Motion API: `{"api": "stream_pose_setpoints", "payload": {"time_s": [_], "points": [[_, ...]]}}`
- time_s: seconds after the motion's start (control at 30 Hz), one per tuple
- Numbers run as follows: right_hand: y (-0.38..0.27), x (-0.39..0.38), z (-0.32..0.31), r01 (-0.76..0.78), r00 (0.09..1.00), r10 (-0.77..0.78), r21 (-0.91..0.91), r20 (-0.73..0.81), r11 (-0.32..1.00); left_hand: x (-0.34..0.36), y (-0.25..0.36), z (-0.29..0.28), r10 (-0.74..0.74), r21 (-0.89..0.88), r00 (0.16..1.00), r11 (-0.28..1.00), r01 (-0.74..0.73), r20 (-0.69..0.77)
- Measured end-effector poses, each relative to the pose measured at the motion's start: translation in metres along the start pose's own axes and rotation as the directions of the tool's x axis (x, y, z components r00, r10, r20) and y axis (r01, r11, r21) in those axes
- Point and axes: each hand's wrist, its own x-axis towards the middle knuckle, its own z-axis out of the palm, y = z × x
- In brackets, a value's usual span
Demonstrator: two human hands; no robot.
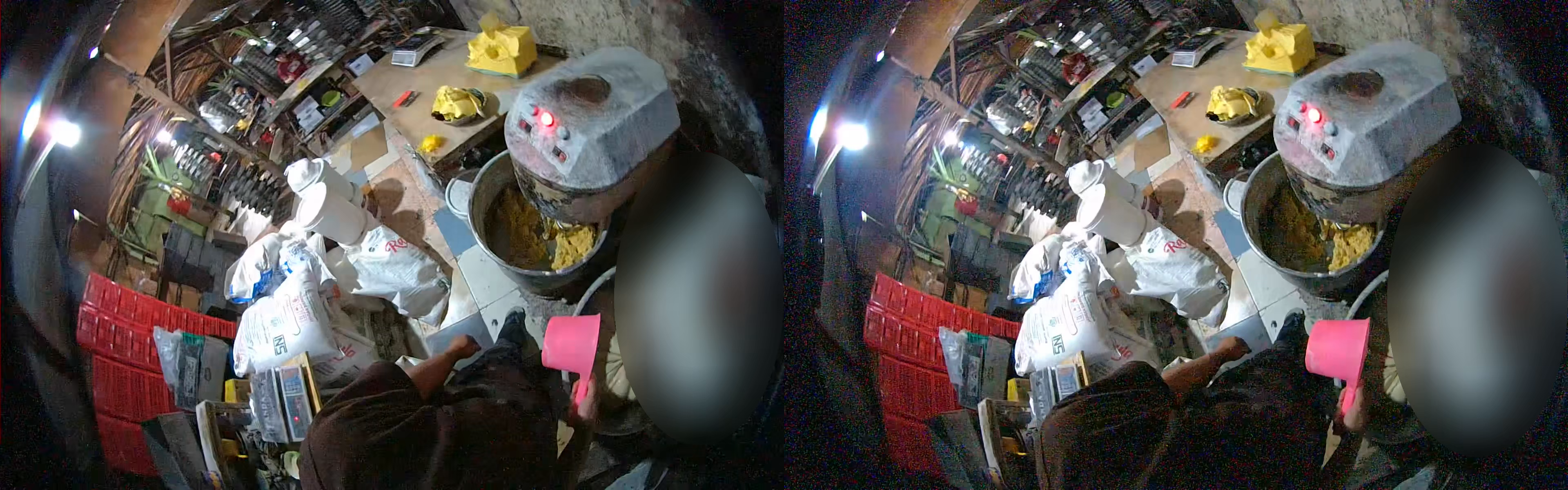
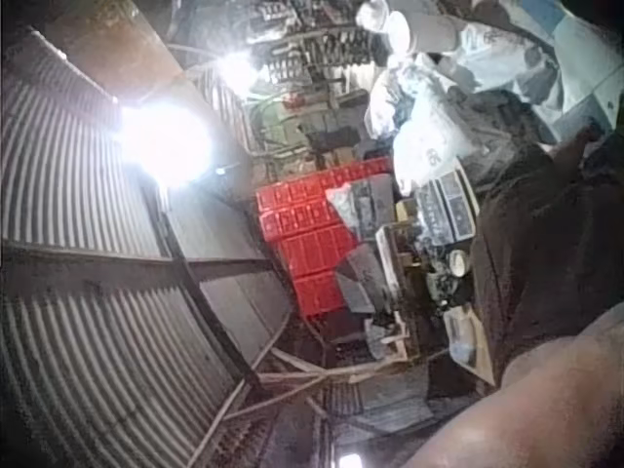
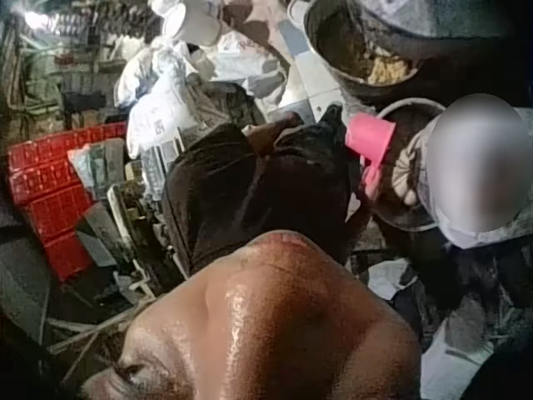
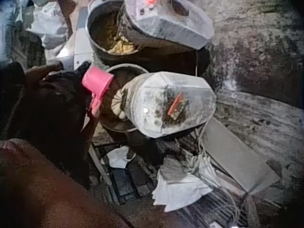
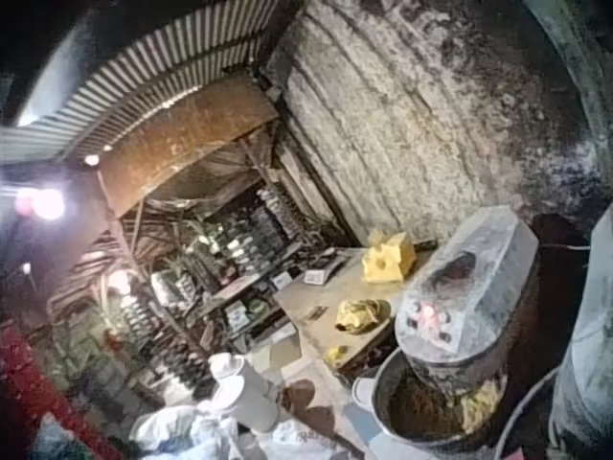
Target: Preparing dough, filling buns with paste, and arranging them on trays in a bakery.
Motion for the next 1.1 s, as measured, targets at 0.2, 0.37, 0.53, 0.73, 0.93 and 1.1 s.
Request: {"api": "stream_pose_setpoints", "payload": {"time_s": [0.2,0.37,0.53,0.73,0.93,1.1], "points": [[-0.031,-0.014,0.02,-0.03,0.997,0.029,-0.015,-0.066,0.999,-0.037,0.037,-0.041,-0.02,0.168,0.998,0.986,0.009,0.062],[-0.052,-0.018,0.037,0.124,0.99,-0.119,-0.07,0.082,0.99,-0.037,0.032,-0.04,-0.122,0.195,0.991,0.975,0.108,0.058],[-0.056,-0.021,0.046,0.089,0.995,-0.088,-0.015,0.055,0.996,-0.033,0.006,-0.034,0.077,0.243,0.997,0.967,-0.074,-0.001],[-0.045,-0.008,0.033,0.078,0.995,-0.077,-0.017,0.056,0.997,-0.033,0.002,-0.038,0.107,0.285,0.994,0.953,-0.102,-0.003],[-0.012,0.017,-0.007,0.041,0.999,-0.043,0.066,0.025,0.997,-0.036,0.023,-0.051,0.119,0.317,0.993,0.941,-0.119,0.02],[-0.031,0.011,0.017,0.154,0.988,-0.154,0.005,0.026,0.988,-0.032,-0.014,-0.029,-0.08,-0.056,0.994,0.996,0.076,-0.077]]}}
